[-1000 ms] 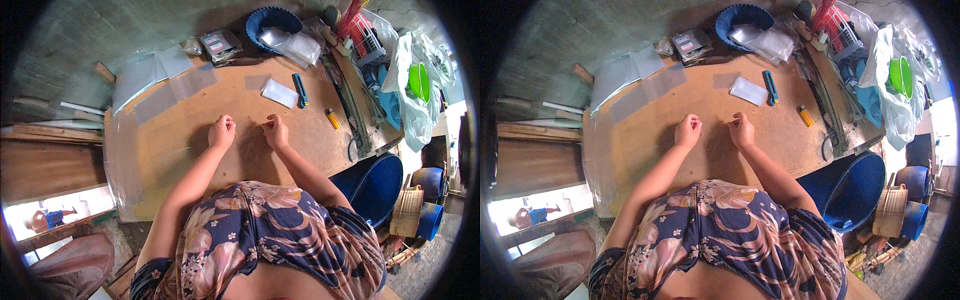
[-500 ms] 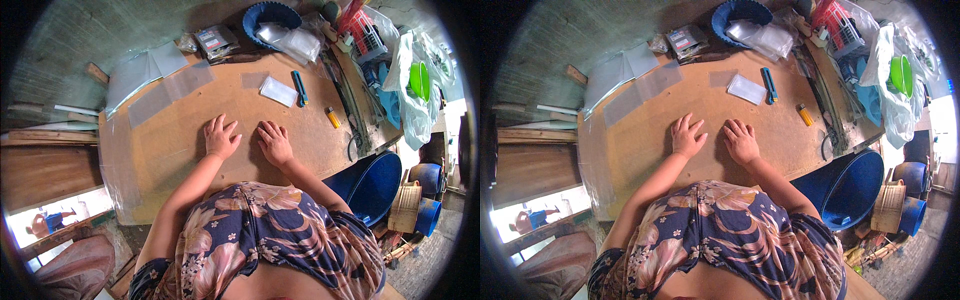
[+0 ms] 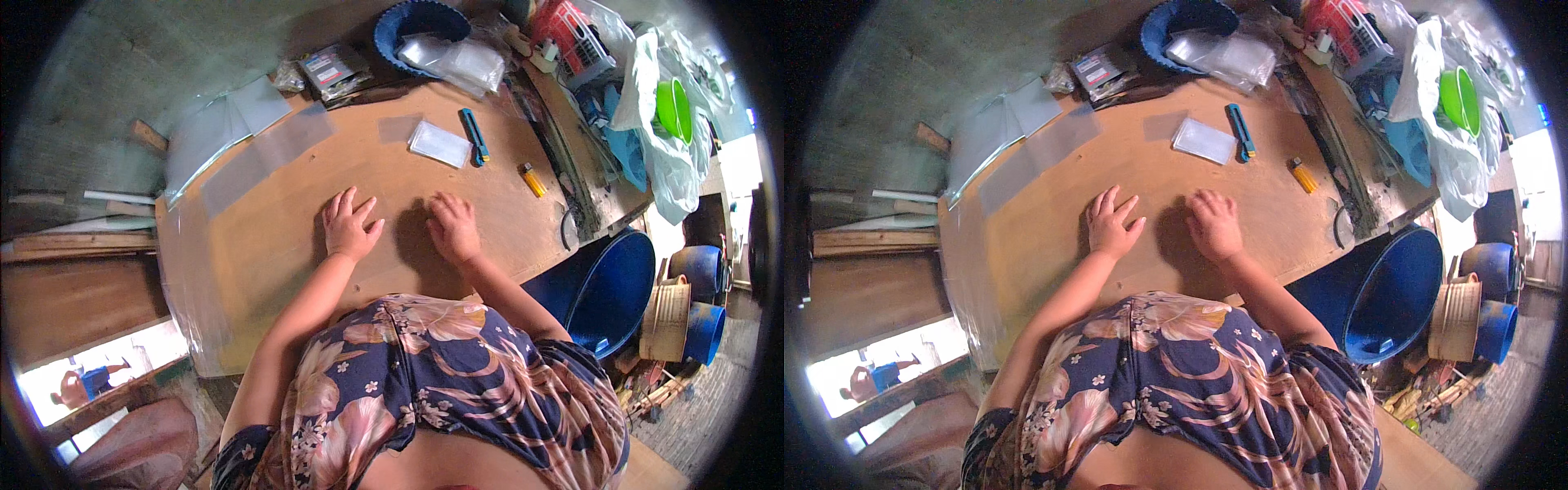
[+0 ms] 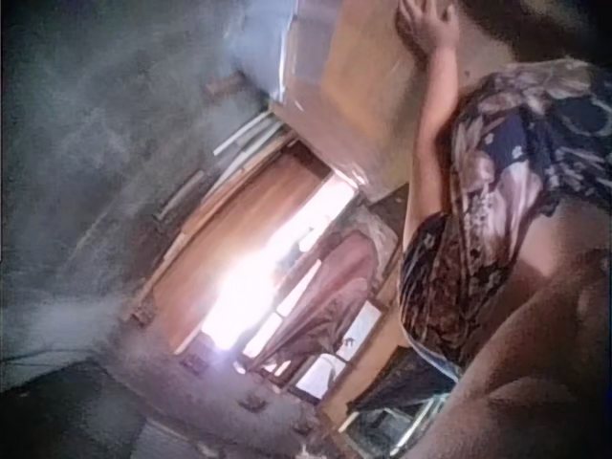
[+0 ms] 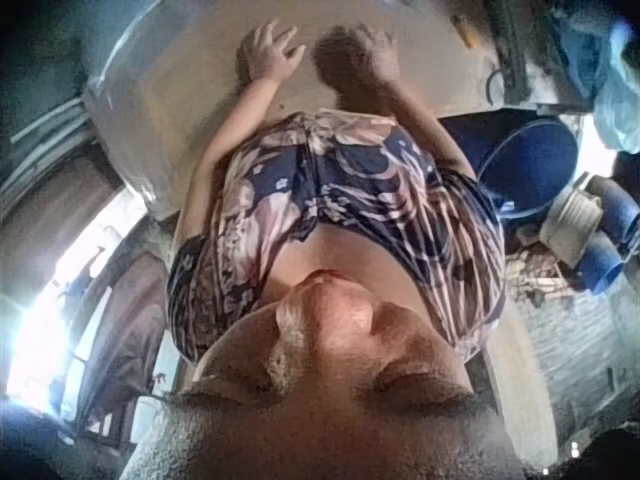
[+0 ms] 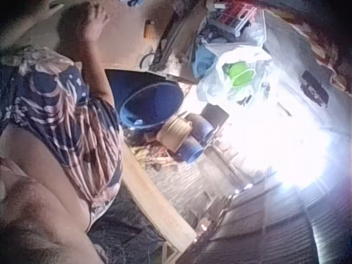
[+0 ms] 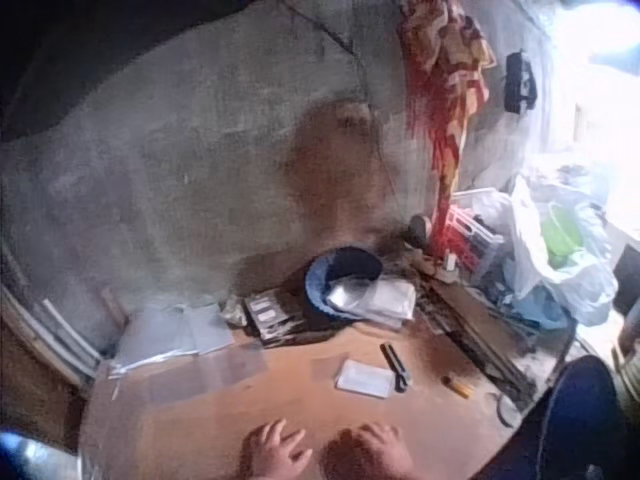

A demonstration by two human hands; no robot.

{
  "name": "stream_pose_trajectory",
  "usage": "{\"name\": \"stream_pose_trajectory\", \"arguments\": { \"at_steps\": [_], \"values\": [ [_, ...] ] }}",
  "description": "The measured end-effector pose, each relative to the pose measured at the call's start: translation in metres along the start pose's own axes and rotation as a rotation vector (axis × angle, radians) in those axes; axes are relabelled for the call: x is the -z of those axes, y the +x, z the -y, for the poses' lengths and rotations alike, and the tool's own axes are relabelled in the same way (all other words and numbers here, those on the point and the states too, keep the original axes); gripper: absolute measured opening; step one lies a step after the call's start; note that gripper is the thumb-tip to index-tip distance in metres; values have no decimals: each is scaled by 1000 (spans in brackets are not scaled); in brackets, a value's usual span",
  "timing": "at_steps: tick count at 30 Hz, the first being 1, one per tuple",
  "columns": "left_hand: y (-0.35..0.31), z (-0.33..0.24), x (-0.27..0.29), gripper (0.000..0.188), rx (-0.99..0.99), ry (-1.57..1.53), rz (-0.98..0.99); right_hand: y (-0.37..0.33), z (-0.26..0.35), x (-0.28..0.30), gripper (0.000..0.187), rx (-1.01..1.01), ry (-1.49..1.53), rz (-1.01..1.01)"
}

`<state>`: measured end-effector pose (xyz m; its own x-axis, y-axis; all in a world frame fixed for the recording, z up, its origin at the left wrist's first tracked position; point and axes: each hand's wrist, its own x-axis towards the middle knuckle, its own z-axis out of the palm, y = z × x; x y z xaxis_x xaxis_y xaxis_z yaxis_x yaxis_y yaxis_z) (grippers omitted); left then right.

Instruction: The person repeatedly places a clear plastic sheet on a wooden table, smooths it with a black plastic squeegee, folds it over a white rectangular template, and peels it off. This cycle is repeated multiple times with new sheets.

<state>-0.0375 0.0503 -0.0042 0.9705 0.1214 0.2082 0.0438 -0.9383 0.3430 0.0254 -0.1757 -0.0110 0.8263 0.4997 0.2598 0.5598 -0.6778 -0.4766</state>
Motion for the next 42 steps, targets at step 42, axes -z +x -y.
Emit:
{"name": "stream_pose_trajectory", "arguments": {
  "at_steps": [42],
  "values": [
    [-3,3,1,41,57,10,13,23,29,-11,11,189,-25,-15]
  ]
}}
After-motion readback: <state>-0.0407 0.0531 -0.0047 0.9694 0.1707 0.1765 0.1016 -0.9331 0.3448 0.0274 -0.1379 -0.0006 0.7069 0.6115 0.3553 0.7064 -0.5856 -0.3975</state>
